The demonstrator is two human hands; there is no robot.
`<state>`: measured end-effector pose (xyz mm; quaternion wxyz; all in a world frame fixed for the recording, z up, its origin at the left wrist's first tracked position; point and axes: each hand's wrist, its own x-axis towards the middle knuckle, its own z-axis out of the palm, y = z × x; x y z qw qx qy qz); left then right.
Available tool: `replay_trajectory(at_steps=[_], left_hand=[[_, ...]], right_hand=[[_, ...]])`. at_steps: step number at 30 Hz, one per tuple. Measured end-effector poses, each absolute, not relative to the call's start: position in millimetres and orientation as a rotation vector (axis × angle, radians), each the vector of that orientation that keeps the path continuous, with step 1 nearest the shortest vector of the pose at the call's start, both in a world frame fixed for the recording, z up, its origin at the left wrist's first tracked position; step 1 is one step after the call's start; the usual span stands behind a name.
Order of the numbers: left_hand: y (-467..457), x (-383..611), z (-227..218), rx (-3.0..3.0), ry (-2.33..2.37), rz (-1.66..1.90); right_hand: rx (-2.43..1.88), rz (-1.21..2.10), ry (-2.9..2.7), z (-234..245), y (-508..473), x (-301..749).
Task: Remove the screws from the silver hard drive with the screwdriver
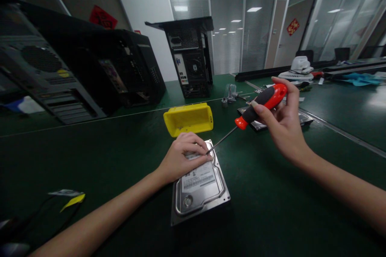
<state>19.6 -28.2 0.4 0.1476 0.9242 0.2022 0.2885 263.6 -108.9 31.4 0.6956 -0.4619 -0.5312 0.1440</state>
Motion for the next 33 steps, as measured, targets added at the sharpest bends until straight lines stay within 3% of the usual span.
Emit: replay_trajectory(at_steps=[33], left_hand=[[-28.4,18.7,-3.4,2.586,0.530,0.847]], right_hand=[[-0.936,0.162,-1.354,39.6,-115.1,264.3]])
